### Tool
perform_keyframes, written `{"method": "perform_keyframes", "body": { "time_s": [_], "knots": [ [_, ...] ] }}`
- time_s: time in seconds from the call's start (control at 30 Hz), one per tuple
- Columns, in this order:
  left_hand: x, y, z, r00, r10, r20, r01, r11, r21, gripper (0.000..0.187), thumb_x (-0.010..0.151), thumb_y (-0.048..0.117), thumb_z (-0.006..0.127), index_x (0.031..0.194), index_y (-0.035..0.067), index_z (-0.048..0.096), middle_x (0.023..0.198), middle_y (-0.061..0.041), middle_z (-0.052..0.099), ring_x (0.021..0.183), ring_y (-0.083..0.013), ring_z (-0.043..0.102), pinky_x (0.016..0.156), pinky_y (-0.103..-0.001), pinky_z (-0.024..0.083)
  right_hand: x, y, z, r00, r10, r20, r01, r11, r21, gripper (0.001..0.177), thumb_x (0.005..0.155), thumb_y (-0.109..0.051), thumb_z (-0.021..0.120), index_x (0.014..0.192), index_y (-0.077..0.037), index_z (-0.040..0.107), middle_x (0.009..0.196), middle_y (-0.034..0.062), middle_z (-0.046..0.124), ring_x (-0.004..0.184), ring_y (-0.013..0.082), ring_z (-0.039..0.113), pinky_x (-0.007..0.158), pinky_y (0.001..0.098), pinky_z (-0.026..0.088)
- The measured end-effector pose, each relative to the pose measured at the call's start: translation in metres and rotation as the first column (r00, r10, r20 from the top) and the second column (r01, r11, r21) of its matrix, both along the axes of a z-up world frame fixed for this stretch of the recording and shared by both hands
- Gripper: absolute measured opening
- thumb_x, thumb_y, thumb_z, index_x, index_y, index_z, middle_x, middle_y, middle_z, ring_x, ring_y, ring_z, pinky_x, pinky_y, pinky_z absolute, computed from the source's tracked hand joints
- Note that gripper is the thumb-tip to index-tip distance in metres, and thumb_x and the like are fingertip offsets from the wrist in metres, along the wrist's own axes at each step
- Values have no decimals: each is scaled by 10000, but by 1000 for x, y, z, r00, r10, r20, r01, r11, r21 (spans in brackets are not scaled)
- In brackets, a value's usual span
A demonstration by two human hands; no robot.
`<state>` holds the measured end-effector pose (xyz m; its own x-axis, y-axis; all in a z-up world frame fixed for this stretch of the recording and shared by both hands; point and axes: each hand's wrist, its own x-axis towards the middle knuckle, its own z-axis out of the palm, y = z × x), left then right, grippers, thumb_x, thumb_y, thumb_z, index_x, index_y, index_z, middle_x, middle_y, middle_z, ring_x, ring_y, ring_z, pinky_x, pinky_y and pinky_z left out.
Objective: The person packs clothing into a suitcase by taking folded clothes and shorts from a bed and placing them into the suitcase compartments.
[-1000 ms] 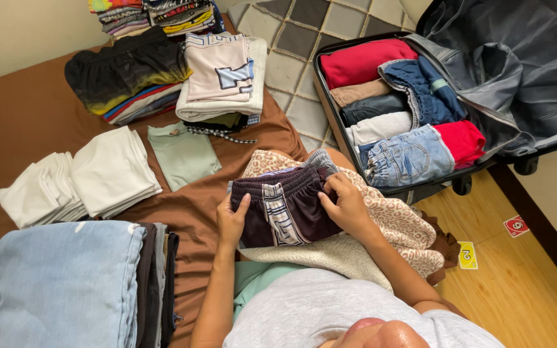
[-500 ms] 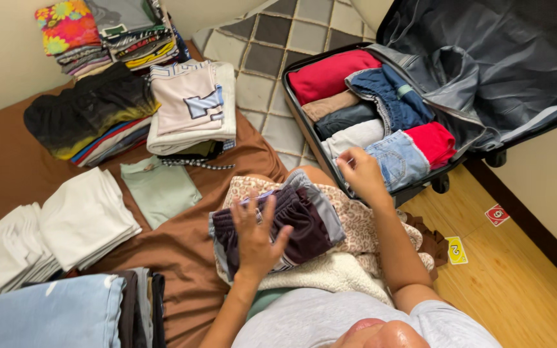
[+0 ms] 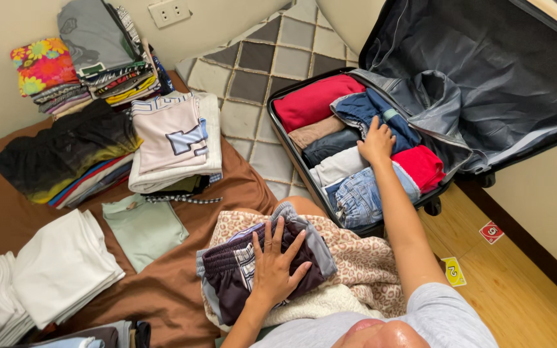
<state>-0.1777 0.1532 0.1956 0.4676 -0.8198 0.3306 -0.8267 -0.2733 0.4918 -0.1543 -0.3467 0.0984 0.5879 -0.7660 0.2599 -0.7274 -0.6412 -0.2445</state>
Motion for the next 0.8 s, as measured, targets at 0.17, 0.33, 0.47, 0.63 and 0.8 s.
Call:
{"method": "perform_keyframes", "body": {
  "time_s": [0.17, 0.33, 0.47, 0.63, 0.8],
  "knots": [
    [1, -2, -1, 1000, 1, 3, -1, 1000, -7, 666, 902, 498, 695, 1508, 290, 515, 1690, -156, 130, 1559, -382, 36, 1186, -656, 3, 30, -4, 5, 965, -60, -256, 88, 991, 101, 953, 746, -220, 786, 1561, -61, 318, 1393, 326, 476, 1260, 522, 498, 1047, 746, 325],
    [1, 0, -1, 1000, 3, 6, -3, 1000, -6, 658, 906, 492, 688, 1509, 292, 515, 1689, -158, 138, 1560, -384, 55, 1192, -649, 11, 41, -12, -9, 961, -106, -254, 92, 994, -66, 809, 802, -176, 763, 1518, -64, 404, 1312, 311, 565, 1157, 521, 585, 970, 704, 442],
    [2, 1, -1, 1000, 1, 5, -1, 1000, -11, 655, 914, 486, 686, 1516, 295, 512, 1688, -160, 156, 1560, -382, 78, 1201, -642, 25, 32, -23, -3, 995, -25, -97, 15, 994, -106, 494, 901, -88, 711, 1372, -51, 563, 1220, 280, 671, 1091, 490, 674, 913, 564, 568],
    [0, 3, -2, 1000, 1, 22, 0, 999, -35, 653, 915, 482, 683, 1517, 296, 510, 1686, -168, 175, 1561, -384, 97, 1212, -625, 42, 11, -56, 40, 994, 25, 106, -29, 999, 40, 405, 731, -41, 700, 1135, -51, 728, 1040, 291, 715, 1007, 466, 678, 904, 503, 541],
    [-1, 4, -3, 999, 0, 36, 3, 998, -66, 646, 917, 484, 681, 1513, 296, 514, 1685, -168, 181, 1564, -382, 106, 1222, -609, 58, 15, -85, 89, 985, 97, 146, -110, 990, 87, 289, 745, -112, 716, 1019, -38, 769, 1052, 292, 718, 1026, 454, 678, 916, 479, 548]
  ]
}}
